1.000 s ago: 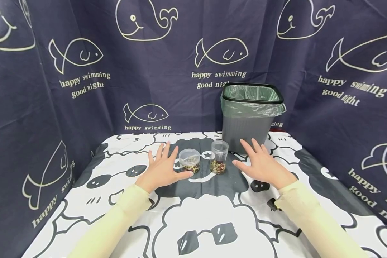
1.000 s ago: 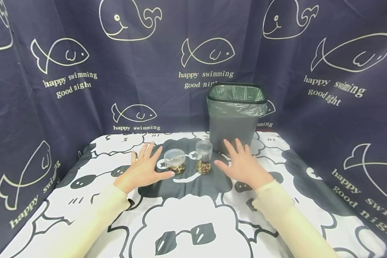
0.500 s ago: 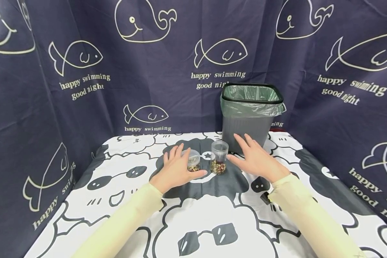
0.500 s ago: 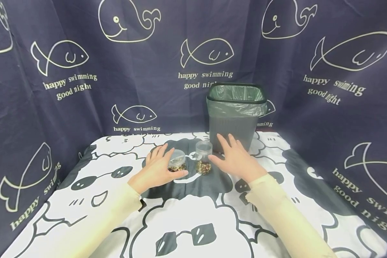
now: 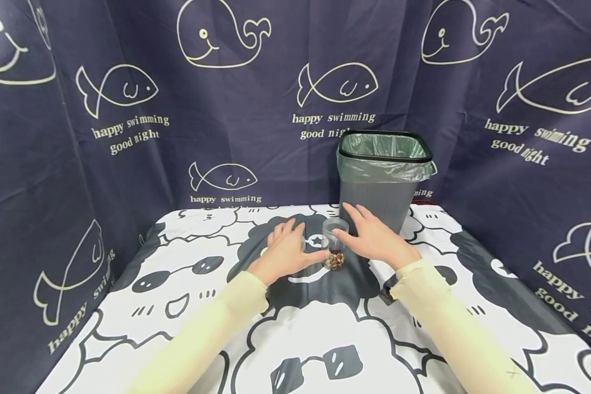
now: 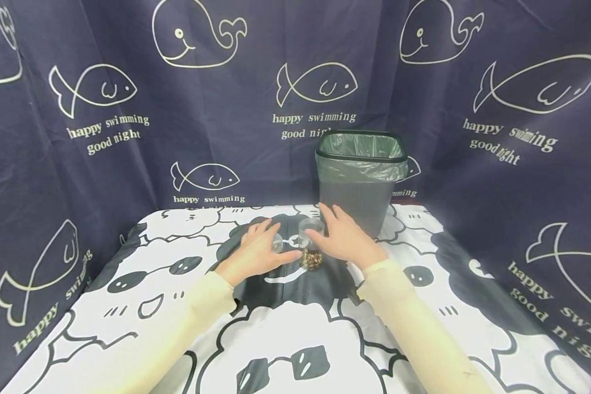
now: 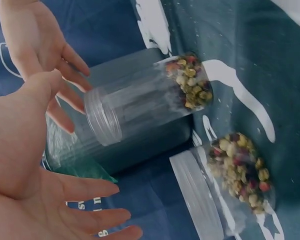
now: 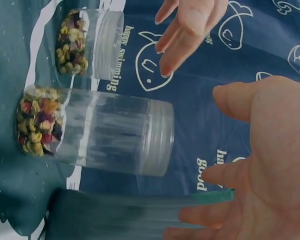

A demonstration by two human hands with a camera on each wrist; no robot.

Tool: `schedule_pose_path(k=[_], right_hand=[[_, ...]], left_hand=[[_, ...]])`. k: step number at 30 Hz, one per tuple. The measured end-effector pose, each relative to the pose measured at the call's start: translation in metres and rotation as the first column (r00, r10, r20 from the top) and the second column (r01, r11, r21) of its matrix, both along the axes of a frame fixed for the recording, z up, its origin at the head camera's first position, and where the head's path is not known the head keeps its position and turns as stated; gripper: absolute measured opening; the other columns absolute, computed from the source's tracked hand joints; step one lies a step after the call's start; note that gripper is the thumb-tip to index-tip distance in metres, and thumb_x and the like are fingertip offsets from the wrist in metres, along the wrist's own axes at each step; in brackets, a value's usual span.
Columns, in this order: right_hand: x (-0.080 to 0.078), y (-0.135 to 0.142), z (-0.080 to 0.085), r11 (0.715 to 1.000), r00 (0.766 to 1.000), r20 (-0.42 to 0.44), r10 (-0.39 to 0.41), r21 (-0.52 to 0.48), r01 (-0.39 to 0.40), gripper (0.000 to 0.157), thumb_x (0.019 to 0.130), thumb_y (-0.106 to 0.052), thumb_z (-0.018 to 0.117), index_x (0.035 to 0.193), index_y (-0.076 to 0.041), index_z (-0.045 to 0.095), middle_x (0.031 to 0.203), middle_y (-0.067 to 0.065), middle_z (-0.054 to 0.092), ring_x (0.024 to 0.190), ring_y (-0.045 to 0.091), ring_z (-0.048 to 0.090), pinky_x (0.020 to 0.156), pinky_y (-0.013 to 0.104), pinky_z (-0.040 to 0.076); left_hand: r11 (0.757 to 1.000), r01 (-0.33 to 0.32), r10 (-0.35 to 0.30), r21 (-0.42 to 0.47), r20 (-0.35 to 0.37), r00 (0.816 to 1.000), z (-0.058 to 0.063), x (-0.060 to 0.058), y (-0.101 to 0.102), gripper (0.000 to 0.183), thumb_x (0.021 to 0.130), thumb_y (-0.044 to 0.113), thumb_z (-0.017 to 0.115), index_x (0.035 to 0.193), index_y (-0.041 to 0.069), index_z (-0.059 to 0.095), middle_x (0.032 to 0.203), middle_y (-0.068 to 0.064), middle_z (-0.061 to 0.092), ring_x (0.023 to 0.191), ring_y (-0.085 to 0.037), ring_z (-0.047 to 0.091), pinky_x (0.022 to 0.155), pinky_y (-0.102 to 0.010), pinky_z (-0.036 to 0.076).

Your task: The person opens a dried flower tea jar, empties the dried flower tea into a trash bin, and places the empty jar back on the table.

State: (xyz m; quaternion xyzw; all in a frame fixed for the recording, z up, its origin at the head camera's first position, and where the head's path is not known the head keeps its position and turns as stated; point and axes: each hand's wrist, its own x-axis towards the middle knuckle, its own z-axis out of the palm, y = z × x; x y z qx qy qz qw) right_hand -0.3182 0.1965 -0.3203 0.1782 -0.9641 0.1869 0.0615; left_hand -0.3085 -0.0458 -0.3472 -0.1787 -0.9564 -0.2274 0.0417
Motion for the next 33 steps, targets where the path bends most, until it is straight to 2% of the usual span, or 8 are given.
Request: schedule_pose_path(k=[8, 16, 25, 33], right_hand=[[-0.01, -0.008, 0.004, 0.999, 1.0, -0.013, 0.013, -0.044, -0.013, 0.086, 0.101, -0.062, 0.05, 0.165, -0.012, 0.021, 0.164, 0.025, 0.029, 0.15, 0.045, 0.032, 0.118, 0.062, 0.03], [-0.015, -0.016, 0.013, 0.996, 0.999, 0.033, 0.032, -0.089, -0.029, 0.087, 0.101, -0.061, 0.051, 0.166, -0.013, 0.019, 0.167, 0.021, 0.028, 0.154, 0.039, 0.027, 0.121, 0.059, 0.027], [-0.025, -0.019, 0.015, 0.992, 0.998, 0.033, 0.058, -0.117, -0.053, 0.084, 0.102, -0.055, 0.052, 0.165, -0.009, 0.02, 0.167, 0.019, 0.029, 0.154, 0.039, 0.027, 0.122, 0.058, 0.026], [-0.029, -0.018, 0.014, 0.992, 0.997, 0.038, 0.062, -0.11, -0.058, 0.082, 0.103, -0.053, 0.052, 0.165, -0.009, 0.021, 0.166, 0.02, 0.031, 0.153, 0.04, 0.028, 0.121, 0.058, 0.027]], left_hand=[[0.998, 0.003, -0.004, 0.063, 0.009, 1.0, 0.004, -0.007, 0.015, 0.105, 0.085, 0.074, 0.066, 0.155, 0.0, 0.042, 0.161, -0.02, 0.039, 0.146, -0.039, 0.035, 0.117, -0.055, 0.035], [0.984, -0.026, 0.002, 0.177, 0.131, 0.991, 0.009, -0.007, 0.026, 0.103, 0.085, 0.07, 0.068, 0.158, 0.003, 0.038, 0.159, -0.018, 0.043, 0.149, -0.038, 0.038, 0.115, -0.054, 0.039], [0.977, -0.046, 0.01, 0.207, 0.171, 0.985, 0.002, -0.003, 0.04, 0.106, 0.085, 0.065, 0.072, 0.159, -0.001, 0.033, 0.159, -0.022, 0.042, 0.146, -0.037, 0.043, 0.114, -0.051, 0.042], [0.963, -0.051, 0.003, 0.264, 0.182, 0.983, -0.012, -0.004, 0.046, 0.101, 0.088, 0.059, 0.072, 0.157, -0.005, 0.033, 0.154, -0.026, 0.046, 0.142, -0.038, 0.047, 0.111, -0.05, 0.045]])
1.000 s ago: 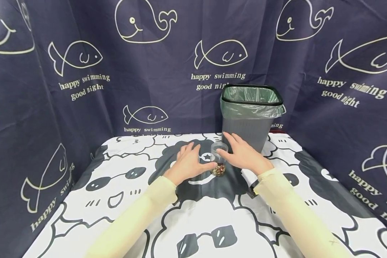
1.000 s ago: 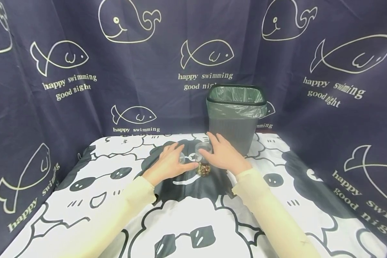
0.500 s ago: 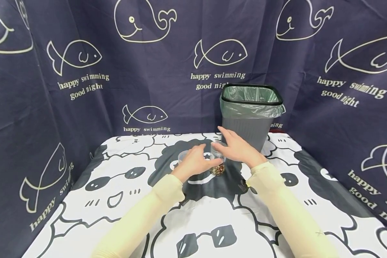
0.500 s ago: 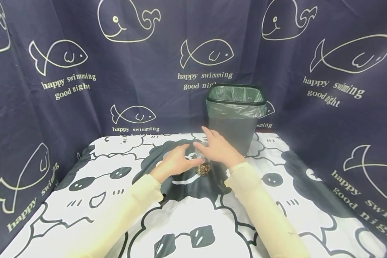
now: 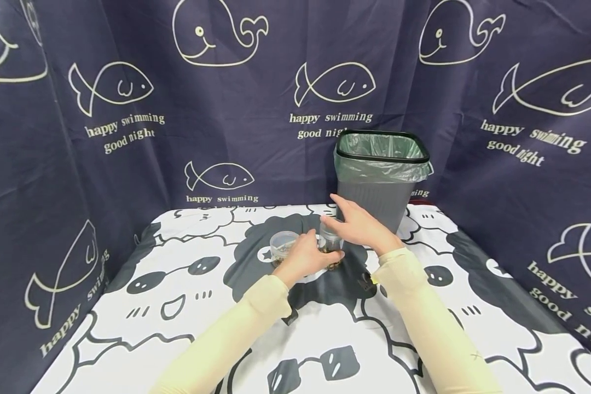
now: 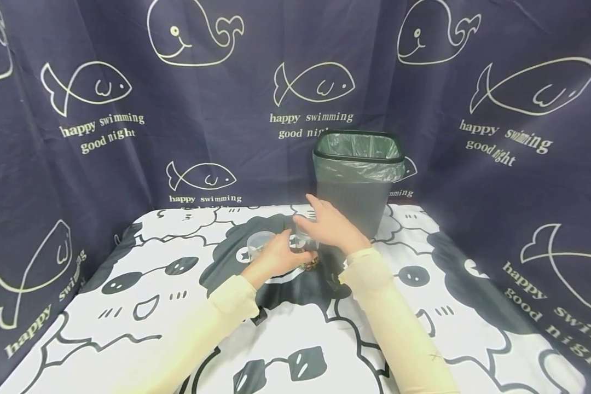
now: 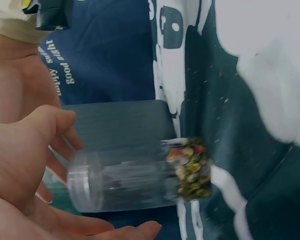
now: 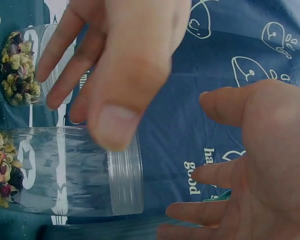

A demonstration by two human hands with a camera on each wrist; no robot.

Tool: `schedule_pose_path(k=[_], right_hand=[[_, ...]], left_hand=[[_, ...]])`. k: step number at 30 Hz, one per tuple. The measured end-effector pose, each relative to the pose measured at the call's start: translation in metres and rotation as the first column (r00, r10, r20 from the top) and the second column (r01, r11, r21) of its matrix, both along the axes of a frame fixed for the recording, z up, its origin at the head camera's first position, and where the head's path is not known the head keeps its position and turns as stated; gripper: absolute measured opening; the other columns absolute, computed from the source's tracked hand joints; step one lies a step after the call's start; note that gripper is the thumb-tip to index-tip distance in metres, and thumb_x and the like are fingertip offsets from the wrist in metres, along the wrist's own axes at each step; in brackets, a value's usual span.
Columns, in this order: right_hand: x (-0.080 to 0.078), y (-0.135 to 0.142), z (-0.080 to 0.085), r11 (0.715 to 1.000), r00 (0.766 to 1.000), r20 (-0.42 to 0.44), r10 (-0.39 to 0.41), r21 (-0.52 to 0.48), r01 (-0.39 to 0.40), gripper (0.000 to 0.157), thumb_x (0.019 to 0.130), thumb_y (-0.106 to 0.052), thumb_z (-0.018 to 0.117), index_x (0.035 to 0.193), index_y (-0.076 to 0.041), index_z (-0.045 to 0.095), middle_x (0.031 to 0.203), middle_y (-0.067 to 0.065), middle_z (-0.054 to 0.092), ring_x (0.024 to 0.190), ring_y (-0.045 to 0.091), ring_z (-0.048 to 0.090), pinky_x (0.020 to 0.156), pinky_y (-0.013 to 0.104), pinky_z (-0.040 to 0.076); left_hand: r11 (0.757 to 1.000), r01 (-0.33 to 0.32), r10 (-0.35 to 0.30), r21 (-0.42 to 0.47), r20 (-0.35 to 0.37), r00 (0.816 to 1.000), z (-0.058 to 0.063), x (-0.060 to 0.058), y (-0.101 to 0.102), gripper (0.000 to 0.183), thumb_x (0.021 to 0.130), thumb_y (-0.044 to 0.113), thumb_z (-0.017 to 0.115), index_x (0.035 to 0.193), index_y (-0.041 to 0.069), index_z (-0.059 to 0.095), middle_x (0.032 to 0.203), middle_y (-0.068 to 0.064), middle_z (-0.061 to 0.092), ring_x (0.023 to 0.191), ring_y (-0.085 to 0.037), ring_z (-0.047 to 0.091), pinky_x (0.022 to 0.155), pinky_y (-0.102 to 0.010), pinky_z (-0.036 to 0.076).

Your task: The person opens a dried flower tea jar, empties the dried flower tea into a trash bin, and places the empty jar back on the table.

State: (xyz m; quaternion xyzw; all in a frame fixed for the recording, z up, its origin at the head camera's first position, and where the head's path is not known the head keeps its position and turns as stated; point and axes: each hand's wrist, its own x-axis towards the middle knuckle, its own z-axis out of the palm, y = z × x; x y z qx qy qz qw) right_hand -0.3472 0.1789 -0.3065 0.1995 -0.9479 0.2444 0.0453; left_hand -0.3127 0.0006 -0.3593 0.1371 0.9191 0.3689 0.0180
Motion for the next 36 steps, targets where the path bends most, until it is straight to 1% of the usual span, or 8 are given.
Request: schedule_pose_path(k=[3, 10, 13, 18, 22, 26, 31, 36], right_hand=[[0.001, 0.001, -0.002, 1.0, 1.0, 0.007, 0.003, -0.001, -0.003, 0.082, 0.103, -0.053, 0.052, 0.165, -0.009, 0.022, 0.165, 0.02, 0.032, 0.153, 0.041, 0.029, 0.121, 0.058, 0.027], [0.002, 0.006, 0.003, 1.0, 0.999, 0.043, -0.004, -0.009, 0.005, 0.081, 0.103, -0.054, 0.05, 0.165, -0.009, 0.021, 0.165, 0.021, 0.032, 0.151, 0.042, 0.032, 0.12, 0.06, 0.028], [0.0, 0.01, 0.001, 1.0, 0.997, 0.073, -0.02, -0.009, 0.02, 0.082, 0.104, -0.056, 0.049, 0.165, -0.01, 0.02, 0.165, 0.022, 0.033, 0.15, 0.043, 0.034, 0.119, 0.061, 0.03], [-0.005, 0.013, -0.005, 1.0, 0.993, 0.115, -0.021, -0.006, 0.022, 0.081, 0.103, -0.059, 0.048, 0.165, -0.013, 0.024, 0.16, 0.024, 0.04, 0.146, 0.043, 0.041, 0.117, 0.06, 0.034], [-0.008, 0.018, -0.008, 1.0, 0.988, 0.153, -0.011, -0.016, 0.014, 0.078, 0.103, -0.059, 0.049, 0.164, -0.015, 0.028, 0.155, 0.024, 0.048, 0.142, 0.042, 0.047, 0.115, 0.059, 0.037], [-0.015, 0.023, -0.015, 0.994, 0.973, 0.223, 0.059, -0.1, -0.037, 0.072, 0.103, -0.052, 0.053, 0.162, -0.015, 0.033, 0.152, 0.022, 0.052, 0.136, 0.04, 0.054, 0.111, 0.055, 0.043], [-0.024, 0.026, -0.022, 0.969, 0.925, 0.338, 0.174, -0.227, -0.099, 0.07, 0.103, -0.042, 0.06, 0.161, -0.013, 0.034, 0.154, 0.022, 0.048, 0.132, 0.037, 0.058, 0.1, 0.049, 0.054], [-0.028, 0.027, -0.025, 0.958, 0.916, 0.339, 0.216, -0.257, -0.131, 0.069, 0.101, -0.036, 0.066, 0.159, -0.011, 0.037, 0.152, 0.02, 0.05, 0.13, 0.034, 0.059, 0.092, 0.044, 0.059]], left_hand=[[0.999, 0.003, -0.003, 0.038, 0.006, 1.0, -0.009, -0.002, 0.002, 0.101, 0.089, 0.059, 0.071, 0.156, -0.005, 0.033, 0.152, -0.025, 0.05, 0.14, -0.04, 0.05, 0.11, -0.052, 0.046], [0.992, 0.017, -0.019, 0.122, 0.013, 1.0, -0.026, -0.008, 0.003, 0.09, 0.088, 0.055, 0.074, 0.15, -0.003, 0.043, 0.14, -0.021, 0.061, 0.127, -0.035, 0.06, 0.104, -0.049, 0.05], [0.994, 0.029, -0.029, 0.108, 0.004, 1.0, -0.034, -0.011, 0.005, 0.089, 0.088, 0.052, 0.075, 0.15, -0.003, 0.044, 0.141, -0.022, 0.059, 0.128, -0.035, 0.06, 0.104, -0.049, 0.05], [0.996, 0.007, -0.006, 0.087, -0.021, 1.0, -0.044, -0.012, 0.009, 0.086, 0.089, 0.047, 0.075, 0.15, -0.004, 0.043, 0.139, -0.022, 0.06, 0.127, -0.036, 0.06, 0.103, -0.05, 0.051], [0.997, -0.008, 0.008, 0.079, -0.005, 1.0, -0.051, -0.013, 0.012, 0.084, 0.089, 0.046, 0.074, 0.151, -0.002, 0.043, 0.138, -0.02, 0.06, 0.125, -0.036, 0.06, 0.102, -0.051, 0.051], [0.997, -0.026, 0.024, 0.078, 0.028, 0.999, -0.05, -0.014, 0.013, 0.086, 0.091, 0.045, 0.075, 0.154, -0.002, 0.039, 0.143, -0.023, 0.057, 0.13, -0.038, 0.058, 0.105, -0.052, 0.049], [0.996, -0.037, 0.035, 0.084, 0.033, 0.999, -0.047, -0.014, 0.014, 0.082, 0.094, 0.04, 0.073, 0.154, -0.001, 0.038, 0.146, -0.024, 0.055, 0.133, -0.039, 0.056, 0.108, -0.052, 0.048], [0.996, -0.044, 0.043, 0.076, 0.009, 0.999, -0.047, -0.016, 0.017, 0.073, 0.097, 0.035, 0.07, 0.153, -0.001, 0.04, 0.144, -0.023, 0.058, 0.134, -0.038, 0.056, 0.108, -0.051, 0.047]])
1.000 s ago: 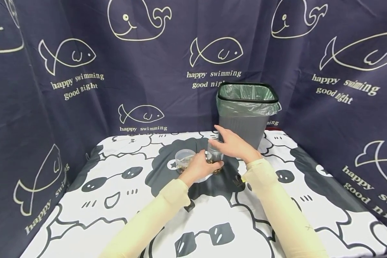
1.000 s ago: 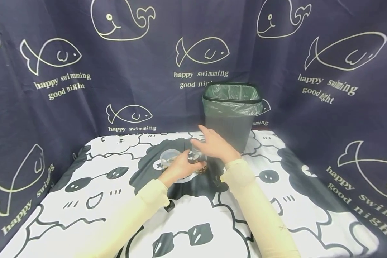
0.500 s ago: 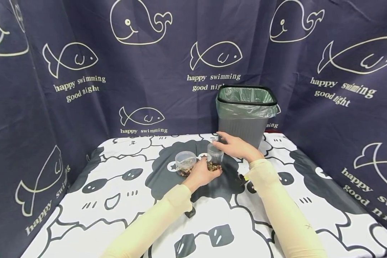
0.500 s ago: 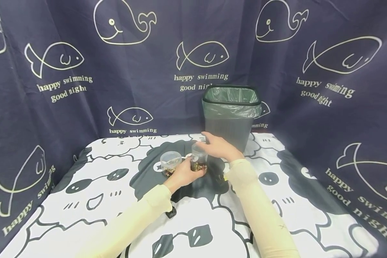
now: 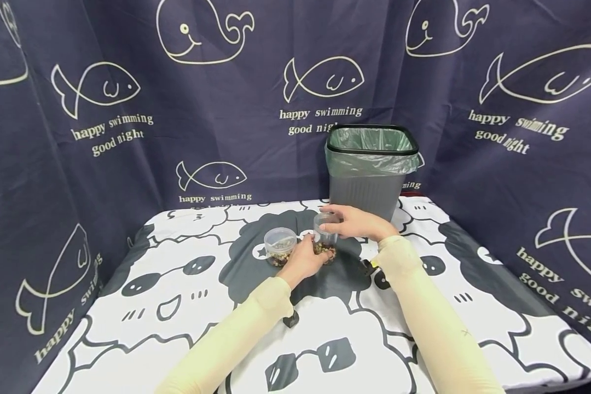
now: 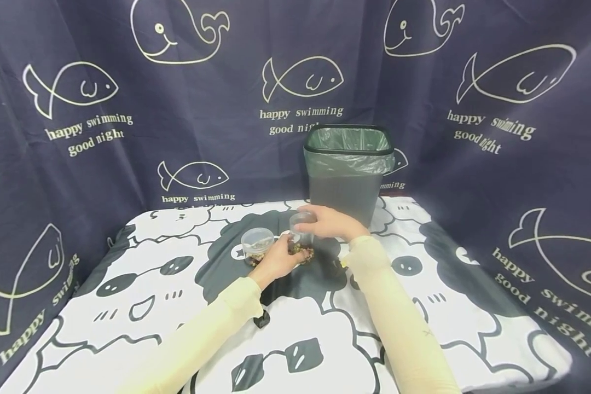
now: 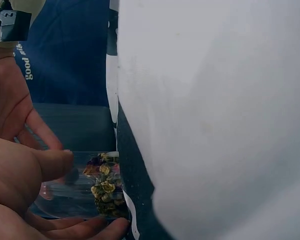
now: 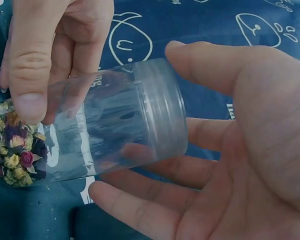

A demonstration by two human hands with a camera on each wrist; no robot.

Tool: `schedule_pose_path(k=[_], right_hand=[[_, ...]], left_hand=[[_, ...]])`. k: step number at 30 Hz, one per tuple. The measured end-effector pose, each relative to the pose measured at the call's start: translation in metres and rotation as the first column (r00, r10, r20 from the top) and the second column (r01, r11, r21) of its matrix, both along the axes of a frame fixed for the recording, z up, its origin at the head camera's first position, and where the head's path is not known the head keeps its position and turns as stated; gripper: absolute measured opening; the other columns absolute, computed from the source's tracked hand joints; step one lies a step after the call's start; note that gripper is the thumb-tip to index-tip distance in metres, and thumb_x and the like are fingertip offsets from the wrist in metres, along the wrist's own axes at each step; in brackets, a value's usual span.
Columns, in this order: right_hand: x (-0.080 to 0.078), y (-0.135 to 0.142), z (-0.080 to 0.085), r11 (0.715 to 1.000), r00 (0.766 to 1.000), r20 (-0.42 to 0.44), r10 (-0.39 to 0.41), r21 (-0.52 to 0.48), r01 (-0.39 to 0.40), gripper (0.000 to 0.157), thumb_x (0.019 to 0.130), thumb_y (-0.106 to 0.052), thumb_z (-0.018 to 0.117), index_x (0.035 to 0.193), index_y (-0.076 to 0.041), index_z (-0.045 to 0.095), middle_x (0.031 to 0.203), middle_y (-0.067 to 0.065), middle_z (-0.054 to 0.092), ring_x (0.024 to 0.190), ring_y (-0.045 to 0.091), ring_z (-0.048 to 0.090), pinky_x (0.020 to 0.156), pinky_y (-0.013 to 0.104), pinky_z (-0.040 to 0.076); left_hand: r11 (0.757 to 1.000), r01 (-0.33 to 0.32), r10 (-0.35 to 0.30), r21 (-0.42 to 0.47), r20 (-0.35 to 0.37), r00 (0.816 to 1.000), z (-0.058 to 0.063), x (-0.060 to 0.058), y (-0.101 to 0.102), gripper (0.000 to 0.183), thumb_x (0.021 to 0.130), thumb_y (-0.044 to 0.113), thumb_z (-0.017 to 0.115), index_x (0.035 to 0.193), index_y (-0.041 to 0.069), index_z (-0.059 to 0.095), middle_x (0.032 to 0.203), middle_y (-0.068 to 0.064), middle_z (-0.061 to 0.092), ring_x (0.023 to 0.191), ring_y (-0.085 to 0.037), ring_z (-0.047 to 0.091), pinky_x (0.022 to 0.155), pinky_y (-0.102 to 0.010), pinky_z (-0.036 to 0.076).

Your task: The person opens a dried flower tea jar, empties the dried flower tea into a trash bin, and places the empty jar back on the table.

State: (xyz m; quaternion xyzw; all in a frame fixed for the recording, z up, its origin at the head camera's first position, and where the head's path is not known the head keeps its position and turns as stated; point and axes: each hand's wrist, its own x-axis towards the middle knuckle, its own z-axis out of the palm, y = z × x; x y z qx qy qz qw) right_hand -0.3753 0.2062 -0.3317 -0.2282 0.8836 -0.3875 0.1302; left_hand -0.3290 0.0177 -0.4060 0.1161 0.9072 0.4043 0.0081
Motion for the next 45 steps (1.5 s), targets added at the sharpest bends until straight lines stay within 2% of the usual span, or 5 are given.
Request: schedule_pose_path(k=[6, 18, 27, 33, 45], right_hand=[[-0.001, 0.002, 0.0, 0.999, 1.0, 0.022, 0.002, -0.04, -0.001, 0.071, 0.099, -0.037, 0.07, 0.158, -0.011, 0.04, 0.151, 0.02, 0.051, 0.128, 0.034, 0.06, 0.091, 0.044, 0.06], [-0.004, 0.002, -0.002, 0.998, 0.998, 0.055, -0.016, -0.059, 0.019, 0.07, 0.099, -0.033, 0.071, 0.158, -0.012, 0.04, 0.151, 0.017, 0.053, 0.129, 0.034, 0.06, 0.094, 0.049, 0.058], [-0.004, 0.002, -0.003, 0.998, 0.998, 0.058, -0.012, -0.059, 0.015, 0.067, 0.1, -0.033, 0.069, 0.157, -0.014, 0.041, 0.151, 0.017, 0.052, 0.13, 0.033, 0.059, 0.093, 0.045, 0.059], [-0.001, 0.005, 0.0, 0.996, 0.997, 0.072, -0.009, -0.092, 0.016, 0.066, 0.098, -0.034, 0.072, 0.155, -0.014, 0.045, 0.151, 0.016, 0.053, 0.13, 0.032, 0.059, 0.095, 0.046, 0.058], [0.013, 0.005, 0.025, 0.982, 1.0, -0.008, -0.002, -0.187, 0.0, 0.061, 0.098, -0.031, 0.072, 0.152, -0.014, 0.048, 0.14, 0.015, 0.062, 0.12, 0.03, 0.066, 0.095, 0.048, 0.058]], left_hand=[[1.0, -0.001, 0.001, 0.006, -0.031, 1.0, -0.002, -0.003, 0.0, 0.067, 0.098, 0.032, 0.069, 0.149, -0.001, 0.043, 0.141, -0.023, 0.06, 0.132, -0.037, 0.057, 0.109, -0.05, 0.047], [1.0, -0.005, 0.006, 0.023, -0.022, 1.0, -0.004, -0.006, -0.001, 0.066, 0.097, 0.033, 0.07, 0.148, 0.001, 0.045, 0.137, -0.021, 0.063, 0.129, -0.036, 0.06, 0.106, -0.049, 0.049], [1.0, -0.009, 0.01, 0.026, -0.021, 1.0, -0.006, -0.005, -0.001, 0.065, 0.098, 0.035, 0.069, 0.148, 0.001, 0.045, 0.141, -0.02, 0.061, 0.132, -0.035, 0.057, 0.109, -0.049, 0.047], [1.0, 0.006, -0.006, -0.009, -0.041, 0.999, -0.004, -0.003, -0.001, 0.064, 0.098, 0.036, 0.069, 0.146, 0.0, 0.047, 0.14, -0.02, 0.062, 0.129, -0.034, 0.06, 0.105, -0.048, 0.05], [1.0, 0.009, -0.006, 0.023, -0.11, 0.994, 0.033, 0.007, -0.009, 0.061, 0.098, 0.033, 0.071, 0.145, 0.002, 0.05, 0.133, -0.017, 0.065, 0.12, -0.031, 0.064, 0.101, -0.048, 0.052]])
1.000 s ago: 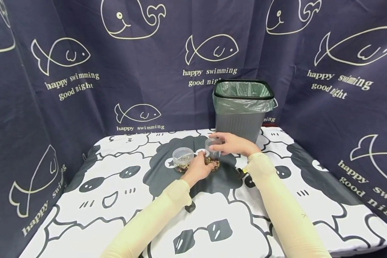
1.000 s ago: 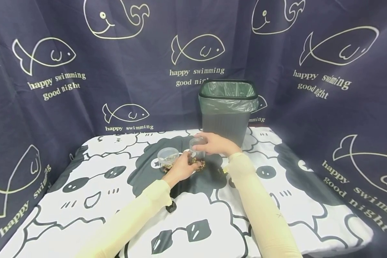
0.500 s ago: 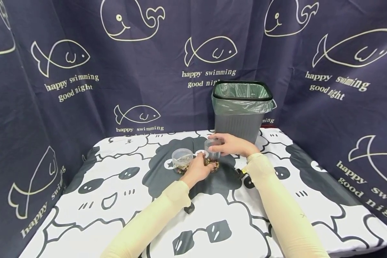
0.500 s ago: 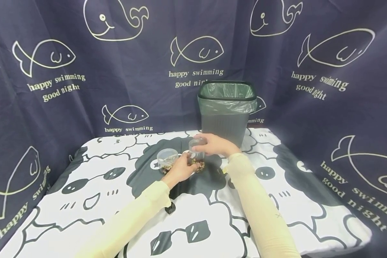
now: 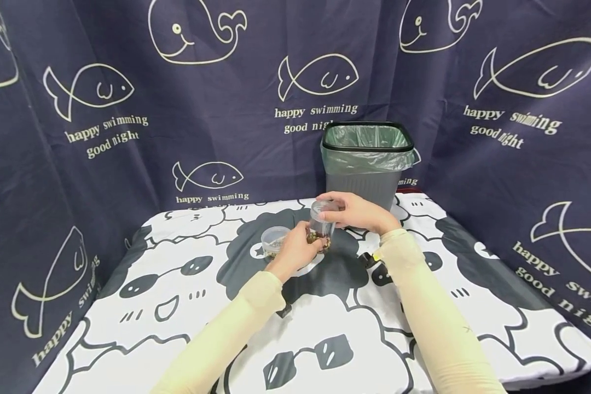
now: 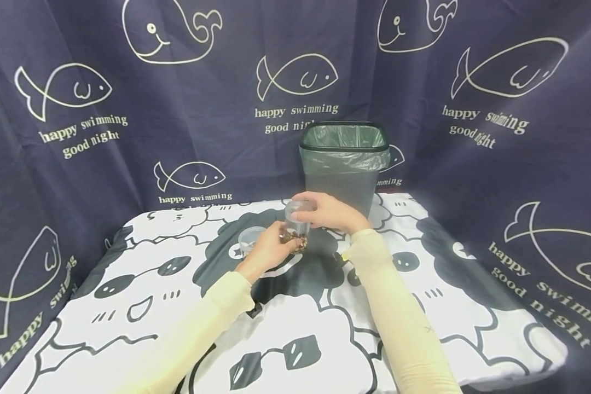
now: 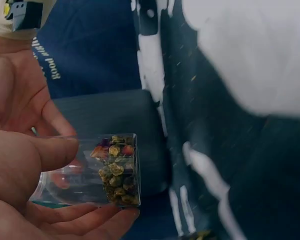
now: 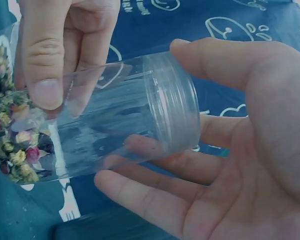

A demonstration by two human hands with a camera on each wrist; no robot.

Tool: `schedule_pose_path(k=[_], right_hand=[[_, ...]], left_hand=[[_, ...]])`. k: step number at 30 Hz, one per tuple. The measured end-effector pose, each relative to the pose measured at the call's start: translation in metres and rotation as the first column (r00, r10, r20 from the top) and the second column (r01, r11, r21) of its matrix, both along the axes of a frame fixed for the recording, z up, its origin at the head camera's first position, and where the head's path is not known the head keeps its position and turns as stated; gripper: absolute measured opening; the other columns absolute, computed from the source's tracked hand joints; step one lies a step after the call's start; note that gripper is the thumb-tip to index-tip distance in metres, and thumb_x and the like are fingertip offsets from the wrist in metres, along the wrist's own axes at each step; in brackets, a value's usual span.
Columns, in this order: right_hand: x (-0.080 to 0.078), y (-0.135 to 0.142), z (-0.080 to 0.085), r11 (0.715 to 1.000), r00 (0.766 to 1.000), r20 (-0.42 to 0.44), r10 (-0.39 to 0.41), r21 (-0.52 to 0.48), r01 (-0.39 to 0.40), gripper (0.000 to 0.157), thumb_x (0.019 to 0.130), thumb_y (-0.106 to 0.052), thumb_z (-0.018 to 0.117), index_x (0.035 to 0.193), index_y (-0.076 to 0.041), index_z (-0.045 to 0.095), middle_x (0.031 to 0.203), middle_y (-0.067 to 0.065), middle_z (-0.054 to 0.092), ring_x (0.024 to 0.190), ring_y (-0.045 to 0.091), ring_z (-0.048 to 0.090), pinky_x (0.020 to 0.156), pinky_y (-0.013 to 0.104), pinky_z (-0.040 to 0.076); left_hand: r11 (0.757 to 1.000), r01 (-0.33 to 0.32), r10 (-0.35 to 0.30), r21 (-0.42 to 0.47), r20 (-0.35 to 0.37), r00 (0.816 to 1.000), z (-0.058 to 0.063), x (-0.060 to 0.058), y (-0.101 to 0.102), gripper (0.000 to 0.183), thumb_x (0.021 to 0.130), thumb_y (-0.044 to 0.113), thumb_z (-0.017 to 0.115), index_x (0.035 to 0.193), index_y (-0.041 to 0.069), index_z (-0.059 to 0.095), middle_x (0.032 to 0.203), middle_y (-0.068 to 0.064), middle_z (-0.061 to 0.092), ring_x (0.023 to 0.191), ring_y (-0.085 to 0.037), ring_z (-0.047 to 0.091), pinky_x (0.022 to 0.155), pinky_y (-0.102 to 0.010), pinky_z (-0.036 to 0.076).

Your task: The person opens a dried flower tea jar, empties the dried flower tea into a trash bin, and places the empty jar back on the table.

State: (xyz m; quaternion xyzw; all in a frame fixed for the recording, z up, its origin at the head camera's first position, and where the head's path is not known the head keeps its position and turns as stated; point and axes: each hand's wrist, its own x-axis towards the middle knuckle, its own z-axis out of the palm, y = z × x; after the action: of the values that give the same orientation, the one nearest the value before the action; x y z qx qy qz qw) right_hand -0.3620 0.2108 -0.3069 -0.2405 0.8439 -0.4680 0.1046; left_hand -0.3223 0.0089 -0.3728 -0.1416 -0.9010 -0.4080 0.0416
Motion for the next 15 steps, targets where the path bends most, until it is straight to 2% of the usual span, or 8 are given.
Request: schedule_pose_path(k=[6, 11, 15], right_hand=[[0.009, -0.006, 0.01, 0.998, 1.0, -0.024, -0.015, -0.056, 0.013, 0.059, 0.097, -0.032, 0.073, 0.15, -0.018, 0.05, 0.14, 0.015, 0.061, 0.123, 0.029, 0.064, 0.099, 0.052, 0.055], [0.013, -0.009, 0.013, 0.995, 1.0, -0.024, -0.01, -0.1, 0.008, 0.055, 0.098, -0.03, 0.072, 0.148, -0.018, 0.051, 0.141, 0.014, 0.061, 0.121, 0.03, 0.065, 0.097, 0.048, 0.057], [0.015, -0.012, 0.015, 0.991, 0.999, -0.03, -0.016, -0.136, 0.012, 0.054, 0.098, -0.027, 0.072, 0.148, -0.017, 0.052, 0.144, 0.014, 0.058, 0.126, 0.031, 0.062, 0.095, 0.046, 0.058]], left_hand=[[0.999, -0.009, 0.007, -0.033, -0.048, 0.999, 0.013, -0.001, -0.01, 0.062, 0.096, 0.035, 0.073, 0.145, 0.005, 0.052, 0.137, -0.016, 0.064, 0.123, -0.031, 0.064, 0.102, -0.048, 0.052], [0.998, -0.013, 0.01, -0.054, -0.059, 0.998, 0.025, 0.0, -0.021, 0.06, 0.093, 0.036, 0.076, 0.141, 0.007, 0.056, 0.13, -0.012, 0.068, 0.114, -0.028, 0.067, 0.096, -0.046, 0.054], [0.997, -0.029, 0.022, -0.078, -0.088, 0.996, 0.033, 0.002, -0.028, 0.058, 0.09, 0.04, 0.078, 0.138, 0.013, 0.06, 0.118, -0.006, 0.071, 0.104, -0.024, 0.068, 0.088, -0.044, 0.055]])
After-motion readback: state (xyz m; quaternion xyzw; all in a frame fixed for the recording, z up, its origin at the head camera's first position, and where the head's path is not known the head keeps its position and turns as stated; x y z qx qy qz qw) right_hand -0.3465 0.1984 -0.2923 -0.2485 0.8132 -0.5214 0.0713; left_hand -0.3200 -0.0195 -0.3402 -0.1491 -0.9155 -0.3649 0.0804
